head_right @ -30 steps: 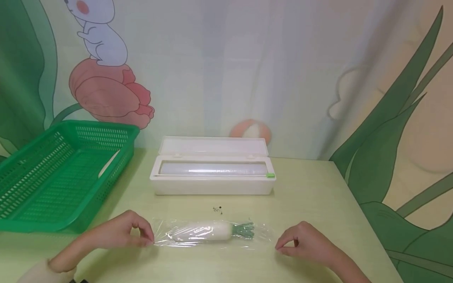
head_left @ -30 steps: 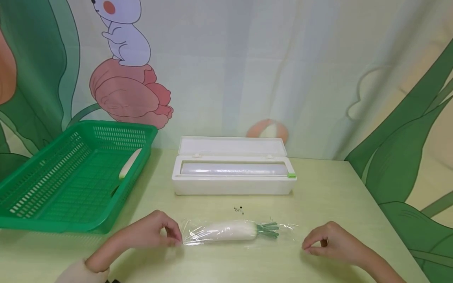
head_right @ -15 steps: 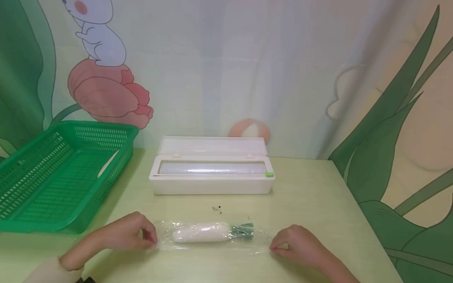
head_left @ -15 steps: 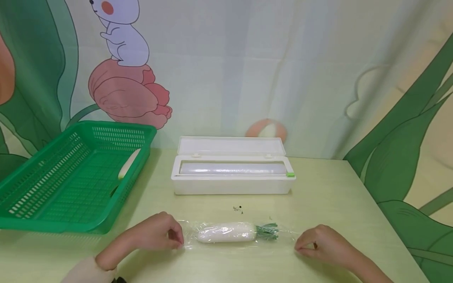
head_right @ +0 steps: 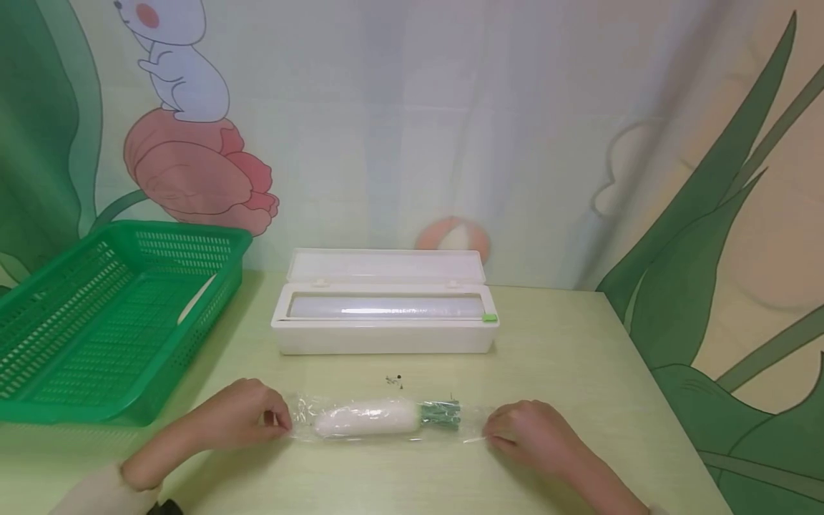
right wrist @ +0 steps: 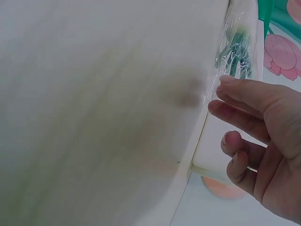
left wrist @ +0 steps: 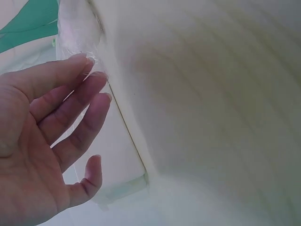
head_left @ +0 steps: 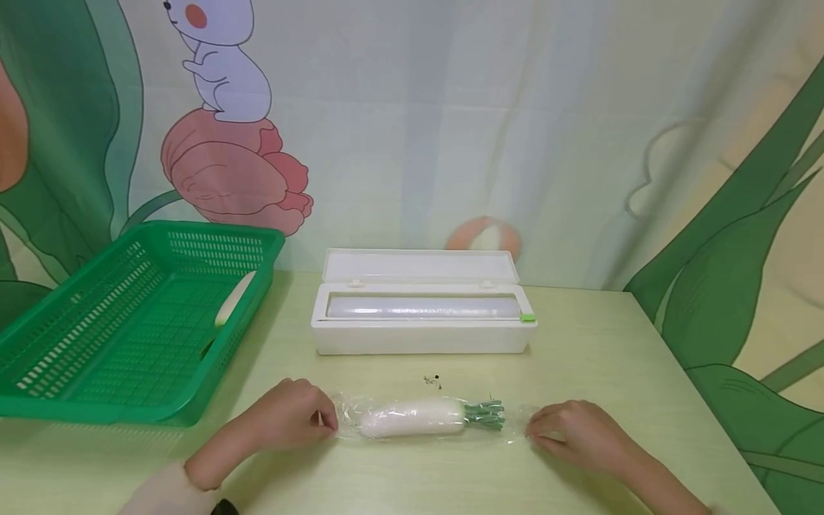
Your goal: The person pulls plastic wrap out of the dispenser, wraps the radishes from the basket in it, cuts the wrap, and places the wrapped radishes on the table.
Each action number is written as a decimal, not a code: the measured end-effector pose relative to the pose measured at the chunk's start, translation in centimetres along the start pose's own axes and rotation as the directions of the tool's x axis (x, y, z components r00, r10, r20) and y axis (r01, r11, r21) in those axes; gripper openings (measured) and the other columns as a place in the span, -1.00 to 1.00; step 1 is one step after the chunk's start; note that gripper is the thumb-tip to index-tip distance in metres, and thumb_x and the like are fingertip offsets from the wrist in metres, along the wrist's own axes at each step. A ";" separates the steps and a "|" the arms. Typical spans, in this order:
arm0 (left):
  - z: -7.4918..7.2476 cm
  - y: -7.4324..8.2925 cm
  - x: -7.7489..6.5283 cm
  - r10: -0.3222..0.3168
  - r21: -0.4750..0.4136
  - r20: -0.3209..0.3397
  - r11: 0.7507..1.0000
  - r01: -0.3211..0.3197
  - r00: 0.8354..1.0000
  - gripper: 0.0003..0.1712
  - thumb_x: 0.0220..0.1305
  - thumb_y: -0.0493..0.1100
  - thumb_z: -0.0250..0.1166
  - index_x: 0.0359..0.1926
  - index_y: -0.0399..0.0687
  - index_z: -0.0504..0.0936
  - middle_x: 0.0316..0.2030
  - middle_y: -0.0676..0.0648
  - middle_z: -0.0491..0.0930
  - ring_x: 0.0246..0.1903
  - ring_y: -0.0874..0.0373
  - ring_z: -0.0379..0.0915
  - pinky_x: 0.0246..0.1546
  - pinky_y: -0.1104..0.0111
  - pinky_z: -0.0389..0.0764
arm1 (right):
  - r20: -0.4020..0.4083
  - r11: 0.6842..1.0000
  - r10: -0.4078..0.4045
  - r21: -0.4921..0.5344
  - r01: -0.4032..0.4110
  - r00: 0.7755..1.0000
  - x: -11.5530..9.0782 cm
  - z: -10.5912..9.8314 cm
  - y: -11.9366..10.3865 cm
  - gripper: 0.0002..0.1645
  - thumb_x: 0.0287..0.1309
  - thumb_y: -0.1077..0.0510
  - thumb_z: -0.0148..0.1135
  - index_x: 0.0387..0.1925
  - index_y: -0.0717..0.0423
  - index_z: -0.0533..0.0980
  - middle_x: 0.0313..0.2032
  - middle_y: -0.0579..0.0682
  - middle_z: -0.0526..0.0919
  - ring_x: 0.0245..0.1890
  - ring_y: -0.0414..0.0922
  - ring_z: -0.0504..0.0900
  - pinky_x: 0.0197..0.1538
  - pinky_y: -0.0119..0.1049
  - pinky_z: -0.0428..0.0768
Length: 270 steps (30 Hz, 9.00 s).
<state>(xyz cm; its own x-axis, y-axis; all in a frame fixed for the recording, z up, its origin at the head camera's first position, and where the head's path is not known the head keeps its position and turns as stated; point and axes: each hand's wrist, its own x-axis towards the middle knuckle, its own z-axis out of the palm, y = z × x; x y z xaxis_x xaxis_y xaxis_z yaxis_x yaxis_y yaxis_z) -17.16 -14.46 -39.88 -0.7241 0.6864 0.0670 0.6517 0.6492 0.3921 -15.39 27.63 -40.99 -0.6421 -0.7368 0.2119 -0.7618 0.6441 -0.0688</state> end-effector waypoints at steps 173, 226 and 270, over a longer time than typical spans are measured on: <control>-0.9 0.7 2.5 0.002 -0.216 0.240 0.975 0.051 0.971 -0.90 0.04 -0.29 0.30 -0.38 -0.19 0.71 -0.50 0.02 0.68 -0.52 0.44 0.45 -0.45 0.55 0.47 | 0.423 0.598 0.236 0.646 -0.474 0.875 2.5 0.5 0.9 -0.88 -0.16 0.23 0.39 -0.49 0.20 0.63 -0.60 -0.05 0.63 -0.63 -0.33 0.48 -0.58 -0.47 0.50; -0.6 0.2 2.0 0.020 -0.257 0.190 0.966 0.030 0.982 -0.86 0.05 -0.29 0.30 -0.31 -0.20 0.68 -0.41 0.02 0.68 -0.43 0.41 0.49 -0.38 0.55 0.48 | 0.220 0.823 0.132 0.518 -0.231 0.967 7.6 2.4 -3.4 -0.26 -0.29 -0.04 0.47 0.01 0.16 0.50 -0.12 -0.05 0.64 -0.16 -0.28 0.59 -0.09 -0.40 0.53; 4.3 6.3 14.3 -0.041 -0.091 -0.027 0.995 0.038 0.999 -0.81 0.05 -0.02 0.33 -0.31 0.04 0.65 -0.38 0.10 0.63 -0.36 0.30 0.47 -0.31 0.49 0.43 | 0.094 0.771 0.377 0.519 -0.368 0.921 -0.8 -0.4 4.4 -0.55 -0.29 0.12 0.47 -0.23 0.13 0.58 -0.33 -0.07 0.65 -0.41 -0.40 0.49 -0.36 -0.45 0.51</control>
<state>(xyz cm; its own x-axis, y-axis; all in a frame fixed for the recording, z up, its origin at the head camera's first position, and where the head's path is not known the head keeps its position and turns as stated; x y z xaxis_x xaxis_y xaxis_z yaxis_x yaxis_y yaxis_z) -22.40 0.86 -40.40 -0.7559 0.6504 0.0753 0.6004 0.6427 0.4758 -18.20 31.16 -41.12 -0.8868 -0.4556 0.0774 -0.3954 0.6615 -0.6373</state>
